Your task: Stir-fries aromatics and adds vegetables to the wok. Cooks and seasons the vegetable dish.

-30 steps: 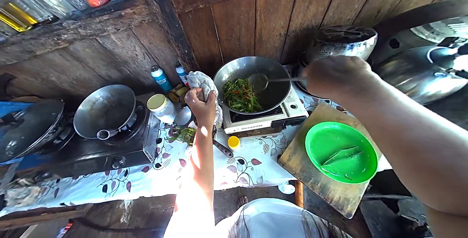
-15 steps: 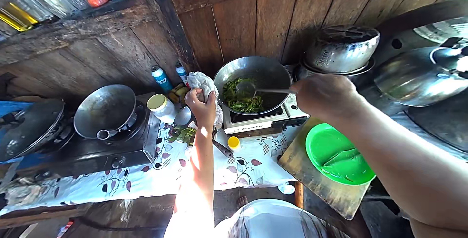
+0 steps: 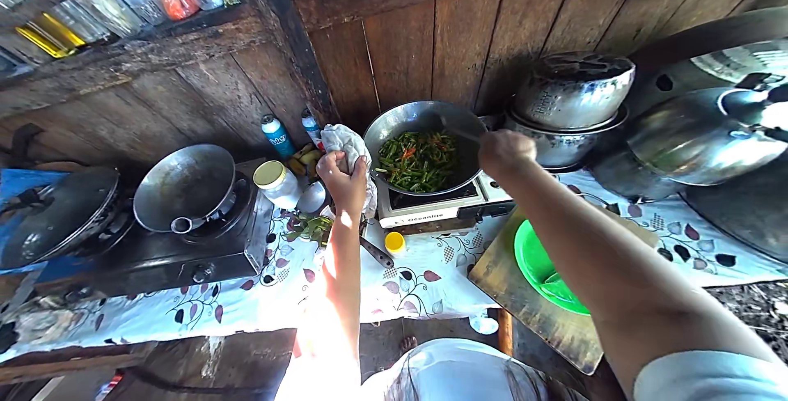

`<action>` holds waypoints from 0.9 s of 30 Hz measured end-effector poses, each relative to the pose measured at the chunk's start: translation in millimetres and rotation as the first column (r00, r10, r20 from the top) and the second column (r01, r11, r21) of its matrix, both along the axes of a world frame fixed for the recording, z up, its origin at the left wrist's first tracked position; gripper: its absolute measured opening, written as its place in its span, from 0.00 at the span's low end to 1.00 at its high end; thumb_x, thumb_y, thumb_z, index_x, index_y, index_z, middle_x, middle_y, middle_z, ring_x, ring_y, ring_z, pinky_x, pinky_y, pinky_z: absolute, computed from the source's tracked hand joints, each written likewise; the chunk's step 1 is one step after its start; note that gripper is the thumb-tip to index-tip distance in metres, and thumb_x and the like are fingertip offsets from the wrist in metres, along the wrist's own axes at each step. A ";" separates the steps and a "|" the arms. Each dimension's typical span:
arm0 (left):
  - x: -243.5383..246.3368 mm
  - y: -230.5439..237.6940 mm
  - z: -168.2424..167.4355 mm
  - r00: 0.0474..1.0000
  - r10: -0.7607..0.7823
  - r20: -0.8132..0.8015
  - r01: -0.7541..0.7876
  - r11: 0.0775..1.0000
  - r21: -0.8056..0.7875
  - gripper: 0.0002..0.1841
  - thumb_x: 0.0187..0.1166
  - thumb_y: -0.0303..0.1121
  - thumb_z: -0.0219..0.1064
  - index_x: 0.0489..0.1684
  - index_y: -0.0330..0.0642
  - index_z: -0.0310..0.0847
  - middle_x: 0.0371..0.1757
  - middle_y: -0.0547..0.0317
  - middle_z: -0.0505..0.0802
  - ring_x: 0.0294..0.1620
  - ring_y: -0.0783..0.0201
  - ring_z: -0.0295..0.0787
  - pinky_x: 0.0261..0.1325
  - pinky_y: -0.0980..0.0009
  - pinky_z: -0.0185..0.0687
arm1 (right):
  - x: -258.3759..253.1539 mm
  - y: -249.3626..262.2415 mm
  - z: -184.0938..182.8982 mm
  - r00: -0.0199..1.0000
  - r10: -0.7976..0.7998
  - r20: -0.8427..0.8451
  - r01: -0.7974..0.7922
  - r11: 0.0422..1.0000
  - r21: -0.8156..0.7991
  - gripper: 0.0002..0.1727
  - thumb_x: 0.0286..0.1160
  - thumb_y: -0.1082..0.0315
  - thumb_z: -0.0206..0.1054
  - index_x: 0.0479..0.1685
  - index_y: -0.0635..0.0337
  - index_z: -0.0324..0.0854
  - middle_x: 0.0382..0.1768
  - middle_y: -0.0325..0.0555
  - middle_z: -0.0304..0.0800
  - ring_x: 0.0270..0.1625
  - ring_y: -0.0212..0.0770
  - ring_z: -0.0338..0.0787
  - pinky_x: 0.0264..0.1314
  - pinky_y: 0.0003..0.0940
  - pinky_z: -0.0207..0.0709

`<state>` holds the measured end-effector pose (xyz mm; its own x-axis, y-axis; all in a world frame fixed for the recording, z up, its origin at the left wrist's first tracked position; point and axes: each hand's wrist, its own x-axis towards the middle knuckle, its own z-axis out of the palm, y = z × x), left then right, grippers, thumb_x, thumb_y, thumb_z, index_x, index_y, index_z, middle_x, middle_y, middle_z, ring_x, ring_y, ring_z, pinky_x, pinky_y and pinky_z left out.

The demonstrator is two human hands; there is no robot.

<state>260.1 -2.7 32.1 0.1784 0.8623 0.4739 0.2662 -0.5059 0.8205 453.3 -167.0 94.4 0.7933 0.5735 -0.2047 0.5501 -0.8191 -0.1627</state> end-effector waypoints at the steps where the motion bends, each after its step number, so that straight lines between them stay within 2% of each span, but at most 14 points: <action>1: -0.2 -0.2 0.7 1.000 -0.001 -0.008 0.001 1.000 -0.003 0.26 0.71 0.35 0.79 0.62 0.30 0.76 0.69 0.33 0.77 0.72 0.46 0.73 0.75 0.55 0.70 | -0.2 5.8 -6.1 0.999 0.038 -0.031 -0.037 0.999 0.016 0.14 0.80 0.75 0.58 0.57 0.66 0.86 0.60 0.70 0.88 0.65 0.73 0.87 0.53 0.75 0.78; 4: -1.1 -0.5 2.5 1.000 -0.003 -0.021 0.003 1.000 -0.006 0.26 0.71 0.34 0.79 0.63 0.28 0.75 0.69 0.32 0.78 0.73 0.46 0.74 0.76 0.55 0.70 | -1.5 17.0 -12.8 0.977 0.207 -0.059 -0.202 0.976 0.080 0.21 0.82 0.77 0.56 0.69 0.53 0.85 0.67 0.62 0.87 0.70 0.68 0.86 0.62 0.72 0.78; 6: -0.9 -0.4 2.0 1.000 -0.004 -0.016 0.004 1.000 0.002 0.26 0.71 0.34 0.79 0.62 0.28 0.76 0.69 0.32 0.78 0.73 0.46 0.74 0.76 0.56 0.69 | 1.3 14.4 -9.4 0.943 0.333 0.001 -0.332 0.939 0.088 0.24 0.87 0.75 0.54 0.76 0.46 0.82 0.72 0.60 0.85 0.72 0.66 0.84 0.68 0.70 0.75; 8: -1.0 0.2 0.4 1.000 -0.008 -0.012 0.008 1.000 0.003 0.26 0.71 0.34 0.79 0.62 0.28 0.76 0.69 0.32 0.78 0.73 0.46 0.73 0.76 0.56 0.69 | 11.4 1.0 -4.3 0.885 0.456 0.097 -0.463 0.884 0.071 0.24 0.86 0.75 0.55 0.74 0.43 0.84 0.69 0.63 0.85 0.69 0.68 0.85 0.69 0.70 0.72; 11: -1.8 1.4 0.3 1.000 -0.014 -0.018 0.014 1.000 0.002 0.26 0.71 0.33 0.79 0.62 0.28 0.75 0.69 0.31 0.78 0.73 0.45 0.73 0.76 0.56 0.69 | 42.2 -30.8 4.1 0.788 0.555 0.267 -0.592 0.802 0.077 0.22 0.82 0.76 0.62 0.64 0.40 0.92 0.58 0.65 0.89 0.63 0.70 0.86 0.69 0.74 0.68; 13: -1.3 2.1 0.0 1.000 -0.010 -0.017 0.010 1.000 0.003 0.26 0.71 0.34 0.79 0.62 0.28 0.76 0.69 0.31 0.78 0.73 0.45 0.73 0.76 0.55 0.69 | 61.4 -49.5 16.2 0.784 0.531 0.322 -0.571 0.820 0.040 0.21 0.83 0.74 0.63 0.62 0.36 0.93 0.55 0.63 0.90 0.61 0.69 0.87 0.66 0.75 0.68; 16: -0.3 0.6 -0.6 1.000 0.003 -0.013 -0.003 1.000 0.021 0.26 0.71 0.33 0.79 0.62 0.28 0.76 0.68 0.30 0.78 0.73 0.44 0.73 0.76 0.55 0.69 | 67.5 -58.5 32.5 0.903 0.349 0.251 -0.370 0.928 0.042 0.20 0.87 0.72 0.60 0.67 0.40 0.90 0.64 0.64 0.88 0.68 0.71 0.84 0.68 0.77 0.66; 18: -0.3 0.2 -0.1 1.000 0.005 -0.008 -0.005 1.000 0.015 0.26 0.71 0.34 0.79 0.62 0.28 0.76 0.69 0.31 0.78 0.73 0.45 0.73 0.76 0.55 0.69 | 60.6 -48.2 27.8 0.968 0.194 0.161 -0.207 0.976 0.071 0.20 0.85 0.73 0.59 0.67 0.46 0.89 0.66 0.65 0.88 0.69 0.73 0.84 0.64 0.80 0.69; 20: -0.1 -1.1 1.0 1.000 0.000 -0.002 0.000 1.000 -0.003 0.25 0.72 0.34 0.78 0.63 0.29 0.76 0.69 0.32 0.78 0.72 0.46 0.74 0.75 0.56 0.70 | 47.8 -29.7 14.3 0.994 0.088 0.058 -0.092 0.994 0.066 0.17 0.80 0.75 0.60 0.62 0.57 0.88 0.62 0.71 0.88 0.66 0.78 0.85 0.55 0.82 0.72; 21: -0.2 -1.8 1.4 1.000 -0.001 0.002 0.001 1.000 -0.007 0.25 0.71 0.33 0.78 0.62 0.28 0.76 0.69 0.32 0.78 0.72 0.46 0.74 0.75 0.56 0.70 | 39.0 -20.4 7.8 0.998 0.066 0.006 -0.066 0.995 0.071 0.16 0.80 0.75 0.61 0.61 0.61 0.87 0.62 0.74 0.87 0.66 0.80 0.84 0.54 0.83 0.73; 23: -0.3 -1.6 1.6 1.000 -0.007 0.007 0.007 1.000 -0.013 0.26 0.71 0.33 0.78 0.63 0.28 0.75 0.69 0.32 0.77 0.72 0.46 0.73 0.75 0.56 0.70 | 24.1 -3.0 -0.2 0.993 0.094 -0.074 -0.088 0.992 0.086 0.18 0.78 0.76 0.62 0.65 0.61 0.86 0.64 0.72 0.86 0.69 0.77 0.83 0.60 0.81 0.74; 25: -0.9 -0.9 1.4 1.000 -0.011 0.013 0.011 1.000 -0.015 0.25 0.71 0.33 0.78 0.63 0.29 0.75 0.69 0.32 0.77 0.72 0.47 0.73 0.75 0.56 0.70 | 15.5 10.8 -0.3 0.974 0.213 -0.072 -0.208 0.976 0.067 0.21 0.80 0.76 0.60 0.69 0.54 0.86 0.67 0.65 0.87 0.71 0.70 0.84 0.65 0.76 0.75; 27: -1.0 -0.8 0.8 1.000 -0.007 0.004 0.007 1.000 -0.012 0.26 0.71 0.33 0.79 0.63 0.29 0.76 0.69 0.32 0.77 0.72 0.46 0.73 0.75 0.56 0.70 | 11.4 11.8 9.1 0.936 0.349 -0.031 -0.348 0.937 0.033 0.21 0.85 0.74 0.58 0.71 0.49 0.85 0.68 0.60 0.88 0.73 0.68 0.84 0.67 0.74 0.74</action>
<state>259.1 -3.5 33.0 0.1829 0.8668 0.4638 0.2590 -0.4976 0.8278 464.7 -155.2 103.5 0.5347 0.8185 -0.2103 0.7939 -0.5718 -0.2068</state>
